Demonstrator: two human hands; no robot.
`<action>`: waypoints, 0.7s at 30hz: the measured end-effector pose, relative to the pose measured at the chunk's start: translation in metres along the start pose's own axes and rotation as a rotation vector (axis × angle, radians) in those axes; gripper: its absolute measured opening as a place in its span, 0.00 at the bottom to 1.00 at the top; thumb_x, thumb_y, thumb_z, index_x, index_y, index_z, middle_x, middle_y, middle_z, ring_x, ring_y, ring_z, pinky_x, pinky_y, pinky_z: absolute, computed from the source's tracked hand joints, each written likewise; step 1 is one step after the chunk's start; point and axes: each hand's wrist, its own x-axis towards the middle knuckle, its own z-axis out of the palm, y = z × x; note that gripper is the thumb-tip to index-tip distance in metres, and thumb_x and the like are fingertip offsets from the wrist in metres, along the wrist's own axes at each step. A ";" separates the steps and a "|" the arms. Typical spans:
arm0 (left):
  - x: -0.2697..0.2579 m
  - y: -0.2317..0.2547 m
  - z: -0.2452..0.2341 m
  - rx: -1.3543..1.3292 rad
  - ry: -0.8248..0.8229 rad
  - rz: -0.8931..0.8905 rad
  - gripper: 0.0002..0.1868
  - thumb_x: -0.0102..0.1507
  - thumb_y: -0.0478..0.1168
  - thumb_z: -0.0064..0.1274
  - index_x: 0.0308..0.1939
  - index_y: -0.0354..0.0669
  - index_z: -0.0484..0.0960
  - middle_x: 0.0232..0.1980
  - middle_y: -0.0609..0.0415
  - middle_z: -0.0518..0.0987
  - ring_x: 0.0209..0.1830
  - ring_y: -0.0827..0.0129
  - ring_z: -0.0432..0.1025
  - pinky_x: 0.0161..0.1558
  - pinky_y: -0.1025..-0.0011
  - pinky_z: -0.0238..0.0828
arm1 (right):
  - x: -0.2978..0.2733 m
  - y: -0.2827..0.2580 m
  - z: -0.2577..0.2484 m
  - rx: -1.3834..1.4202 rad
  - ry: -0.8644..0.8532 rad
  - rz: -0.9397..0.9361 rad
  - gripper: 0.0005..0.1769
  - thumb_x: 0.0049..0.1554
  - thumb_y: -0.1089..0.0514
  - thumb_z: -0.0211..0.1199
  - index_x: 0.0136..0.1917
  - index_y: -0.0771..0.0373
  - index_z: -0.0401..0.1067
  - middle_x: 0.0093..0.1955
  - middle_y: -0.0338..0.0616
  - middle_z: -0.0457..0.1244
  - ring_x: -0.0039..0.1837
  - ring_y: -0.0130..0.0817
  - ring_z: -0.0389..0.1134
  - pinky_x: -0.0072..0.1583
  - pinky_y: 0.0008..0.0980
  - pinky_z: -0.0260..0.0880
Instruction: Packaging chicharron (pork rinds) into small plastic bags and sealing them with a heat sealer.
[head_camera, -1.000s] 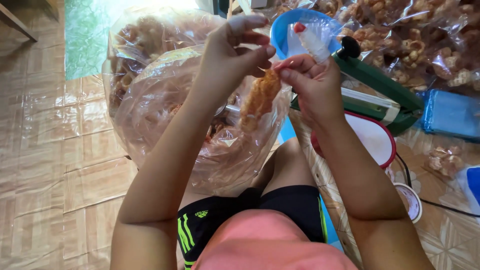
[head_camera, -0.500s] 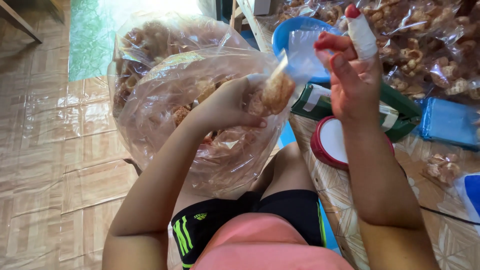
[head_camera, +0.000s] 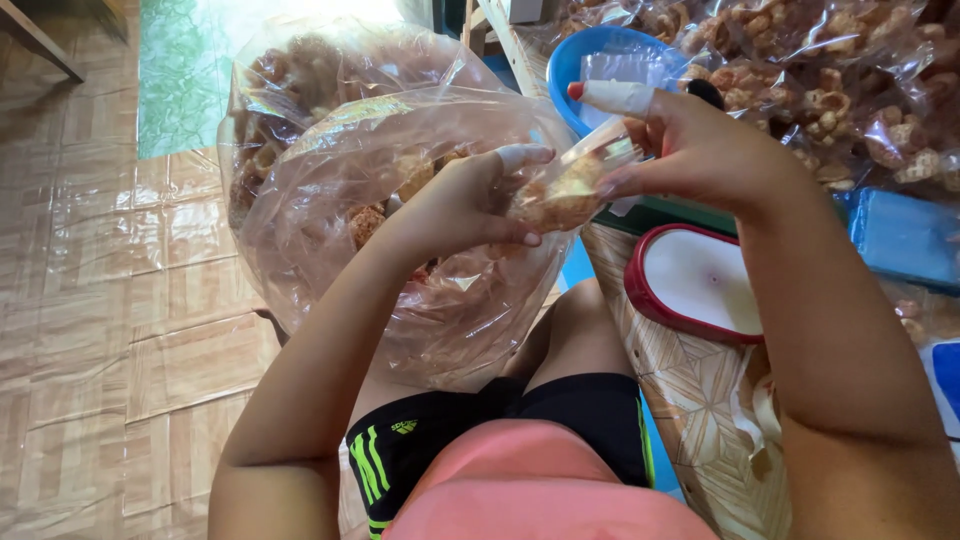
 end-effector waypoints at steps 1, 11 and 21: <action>0.001 0.000 0.000 -0.023 0.004 0.009 0.38 0.46 0.31 0.60 0.59 0.42 0.61 0.44 0.56 0.75 0.33 0.79 0.70 0.34 0.81 0.72 | 0.001 0.001 0.003 -0.033 0.082 0.011 0.43 0.38 0.67 0.61 0.67 0.58 0.52 0.51 0.45 0.60 0.52 0.28 0.61 0.51 0.26 0.62; -0.032 -0.019 -0.006 -0.773 0.267 -0.030 0.47 0.44 0.26 0.56 0.64 0.39 0.49 0.41 0.43 0.71 0.35 0.63 0.70 0.28 0.74 0.74 | -0.008 0.008 -0.004 0.379 0.490 -0.113 0.34 0.38 0.59 0.66 0.59 0.57 0.64 0.32 0.25 0.58 0.36 0.15 0.62 0.38 0.12 0.66; -0.004 -0.047 0.045 -1.000 0.563 0.261 0.13 0.49 0.27 0.55 0.37 0.36 0.76 0.32 0.50 0.79 0.33 0.73 0.73 0.40 0.76 0.72 | -0.013 -0.002 0.017 0.428 0.487 -0.121 0.36 0.40 0.61 0.63 0.62 0.60 0.58 0.45 0.43 0.63 0.47 0.32 0.67 0.48 0.28 0.73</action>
